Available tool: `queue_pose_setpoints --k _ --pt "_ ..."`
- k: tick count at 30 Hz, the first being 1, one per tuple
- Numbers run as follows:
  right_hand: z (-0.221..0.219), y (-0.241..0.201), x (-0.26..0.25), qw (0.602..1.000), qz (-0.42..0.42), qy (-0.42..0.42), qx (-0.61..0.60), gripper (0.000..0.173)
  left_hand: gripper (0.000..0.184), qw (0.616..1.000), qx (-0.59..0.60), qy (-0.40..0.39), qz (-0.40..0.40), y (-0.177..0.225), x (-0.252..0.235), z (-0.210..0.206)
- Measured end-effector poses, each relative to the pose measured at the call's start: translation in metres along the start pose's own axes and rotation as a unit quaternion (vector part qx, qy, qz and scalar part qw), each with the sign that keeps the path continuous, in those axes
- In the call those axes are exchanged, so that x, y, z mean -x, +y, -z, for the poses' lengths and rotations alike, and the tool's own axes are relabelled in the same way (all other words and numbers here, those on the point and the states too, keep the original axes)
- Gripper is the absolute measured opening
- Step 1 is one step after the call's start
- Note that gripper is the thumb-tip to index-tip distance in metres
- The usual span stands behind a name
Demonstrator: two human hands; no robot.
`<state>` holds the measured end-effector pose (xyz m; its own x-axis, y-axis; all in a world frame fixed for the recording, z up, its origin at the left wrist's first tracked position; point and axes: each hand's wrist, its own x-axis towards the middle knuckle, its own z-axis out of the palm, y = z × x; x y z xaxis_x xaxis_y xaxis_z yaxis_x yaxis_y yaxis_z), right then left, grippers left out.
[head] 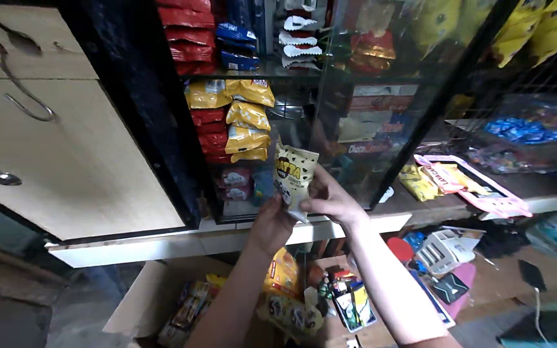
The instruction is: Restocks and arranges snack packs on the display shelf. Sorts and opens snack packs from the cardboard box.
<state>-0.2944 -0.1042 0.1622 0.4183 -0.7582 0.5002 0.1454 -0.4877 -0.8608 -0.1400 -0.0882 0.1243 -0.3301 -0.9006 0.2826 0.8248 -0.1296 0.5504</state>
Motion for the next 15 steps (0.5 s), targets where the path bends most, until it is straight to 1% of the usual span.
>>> queue_pose_setpoints --k 2,3,5,6,8,9,11,13,15 --pt "-0.008 0.005 -0.011 1.0 0.012 0.012 -0.02 0.058 0.017 1.0 -0.004 0.003 -0.002 0.005 0.0 -0.001" --pt "-0.013 0.008 -0.016 0.999 0.014 0.024 -0.033 0.056 0.023 1.0 -0.02 0.008 -0.005 0.008 0.0 -0.003" --pt "-0.023 0.011 -0.025 0.995 0.019 0.06 -0.079 0.051 0.036 0.996 -0.075 0.046 -0.011 0.015 -0.001 -0.009" --pt "-0.027 0.014 -0.029 0.99 0.024 0.079 -0.11 0.051 0.039 0.991 -0.106 0.082 -0.016 0.018 -0.003 -0.014" --pt "-0.031 0.021 -0.037 0.979 0.045 0.104 -0.167 0.05 0.032 0.976 -0.159 0.144 -0.029 0.024 -0.008 -0.025" --pt "-0.034 0.024 -0.041 0.973 0.057 0.122 -0.189 0.048 0.028 0.971 -0.176 0.158 -0.033 0.026 -0.011 -0.028" --pt "-0.037 0.026 -0.046 0.961 0.075 0.148 -0.221 0.047 0.028 0.966 -0.205 0.155 -0.029 0.031 -0.012 -0.031" --pt "-0.041 0.024 -0.049 0.951 0.079 0.176 -0.241 0.045 0.033 0.958 -0.245 0.15 -0.014 0.037 -0.01 -0.031" --pt "-0.043 0.02 -0.05 0.942 0.079 0.207 -0.252 0.04 0.035 0.936 -0.31 0.164 -0.011 0.041 -0.004 -0.03"
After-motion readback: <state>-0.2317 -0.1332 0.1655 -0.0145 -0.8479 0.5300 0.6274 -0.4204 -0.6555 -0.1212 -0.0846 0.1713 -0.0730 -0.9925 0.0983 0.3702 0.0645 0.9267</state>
